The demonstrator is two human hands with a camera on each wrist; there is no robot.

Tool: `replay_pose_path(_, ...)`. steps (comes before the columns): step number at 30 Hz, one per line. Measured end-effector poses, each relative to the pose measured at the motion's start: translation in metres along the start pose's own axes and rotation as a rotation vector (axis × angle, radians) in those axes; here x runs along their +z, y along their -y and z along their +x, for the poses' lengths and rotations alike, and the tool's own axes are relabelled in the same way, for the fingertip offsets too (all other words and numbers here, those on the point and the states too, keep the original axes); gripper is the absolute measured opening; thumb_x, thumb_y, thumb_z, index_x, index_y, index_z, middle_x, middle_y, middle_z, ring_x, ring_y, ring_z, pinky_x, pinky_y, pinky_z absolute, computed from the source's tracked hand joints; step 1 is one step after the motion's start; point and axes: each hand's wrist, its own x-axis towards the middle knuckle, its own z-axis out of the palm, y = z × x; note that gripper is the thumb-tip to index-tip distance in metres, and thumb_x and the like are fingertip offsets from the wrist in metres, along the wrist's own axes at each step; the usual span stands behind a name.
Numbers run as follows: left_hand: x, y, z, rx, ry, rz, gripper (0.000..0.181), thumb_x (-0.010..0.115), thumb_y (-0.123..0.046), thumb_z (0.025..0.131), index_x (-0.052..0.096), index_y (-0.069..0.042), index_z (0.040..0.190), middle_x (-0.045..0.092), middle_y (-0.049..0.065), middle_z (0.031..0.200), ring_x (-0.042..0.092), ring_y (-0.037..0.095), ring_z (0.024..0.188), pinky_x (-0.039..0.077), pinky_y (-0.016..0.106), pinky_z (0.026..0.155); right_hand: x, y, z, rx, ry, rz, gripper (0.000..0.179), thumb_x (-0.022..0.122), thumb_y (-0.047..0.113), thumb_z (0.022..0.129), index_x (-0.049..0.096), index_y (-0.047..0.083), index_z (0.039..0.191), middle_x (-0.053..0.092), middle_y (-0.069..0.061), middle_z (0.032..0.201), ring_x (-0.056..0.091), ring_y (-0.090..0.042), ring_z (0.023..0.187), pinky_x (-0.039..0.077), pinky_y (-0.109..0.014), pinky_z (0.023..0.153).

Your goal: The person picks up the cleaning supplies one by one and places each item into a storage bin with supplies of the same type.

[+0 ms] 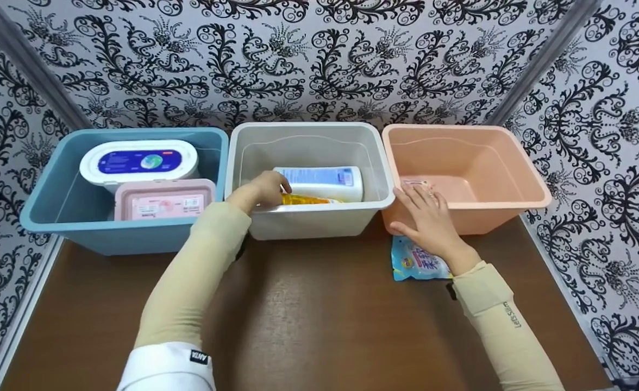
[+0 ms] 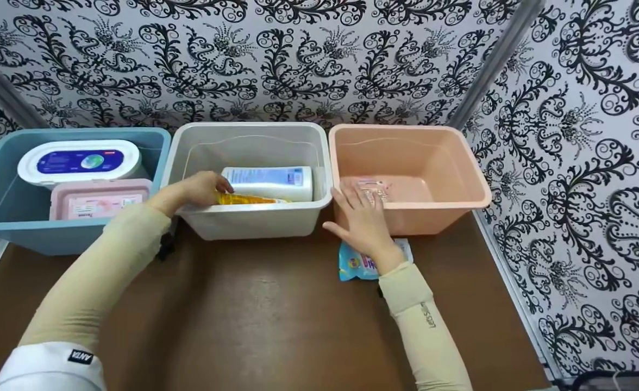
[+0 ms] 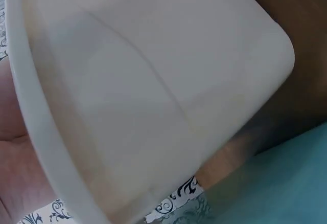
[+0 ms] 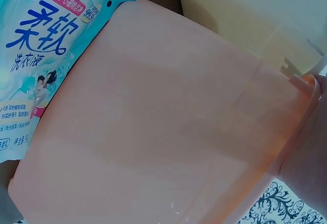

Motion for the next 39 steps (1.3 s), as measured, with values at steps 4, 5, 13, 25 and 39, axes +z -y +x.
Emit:
replay_pose_path(4, 0.005, 0.005, -0.001, 0.058, -0.046, 0.005, 0.035, 0.054, -0.004, 0.086, 0.060, 0.000, 0.121, 0.060, 0.019, 0.122, 0.055, 0.031, 0.114, 0.044, 0.041, 0.100, -0.001, 0.001, 0.000, 0.002, 0.009, 0.005, 0.070, 0.057, 0.047, 0.087, 0.033, 0.015, 0.146, 0.032, -0.011, 0.152, 0.024, -0.034, 0.139, 0.010, -0.059, 0.111)
replay_pose_path(5, 0.006, 0.006, -0.001, 0.074, -0.067, 0.002, 0.034, 0.054, -0.008, 0.088, 0.060, 0.000, 0.121, 0.061, 0.019, 0.122, 0.055, 0.031, 0.115, 0.043, 0.042, 0.100, -0.001, 0.001, 0.000, 0.002, 0.011, 0.004, 0.070, 0.056, 0.047, 0.088, 0.033, 0.015, 0.146, 0.032, -0.011, 0.152, 0.024, -0.034, 0.140, 0.010, -0.059, 0.112)
replay_pose_path(13, 0.021, 0.005, -0.006, 0.103, -0.302, 0.001, 0.039, 0.051, -0.029, 0.095, 0.056, -0.005, 0.126, 0.056, 0.014, 0.131, 0.050, 0.030, 0.124, 0.038, 0.044, 0.106, -0.001, 0.003, 0.001, -0.002, 0.013, -0.005, 0.070, 0.056, 0.047, 0.088, 0.033, 0.014, 0.146, 0.032, -0.011, 0.151, 0.024, -0.034, 0.139, 0.010, -0.059, 0.112)
replay_pose_path(25, 0.028, 0.019, -0.031, 0.167, -0.615, 0.268, 0.049, 0.052, -0.036, 0.093, 0.050, -0.007, 0.132, 0.044, 0.017, 0.139, 0.033, 0.040, 0.133, 0.017, 0.061, 0.111, 0.004, 0.001, 0.000, -0.010, -0.025, 0.010, 0.069, 0.060, 0.043, 0.086, 0.036, 0.014, 0.144, 0.037, -0.013, 0.148, 0.029, -0.035, 0.137, 0.012, -0.060, 0.110)
replay_pose_path(39, 0.029, 0.068, -0.067, -0.029, -0.633, 0.324, 0.066, 0.041, -0.051, 0.094, 0.034, -0.010, 0.145, 0.022, 0.025, 0.152, 0.018, 0.049, 0.138, 0.006, 0.065, 0.110, 0.000, -0.001, 0.001, -0.018, -0.012, 0.022, 0.071, 0.059, 0.044, 0.087, 0.034, 0.014, 0.145, 0.034, -0.013, 0.150, 0.027, -0.036, 0.138, 0.008, -0.060, 0.111)
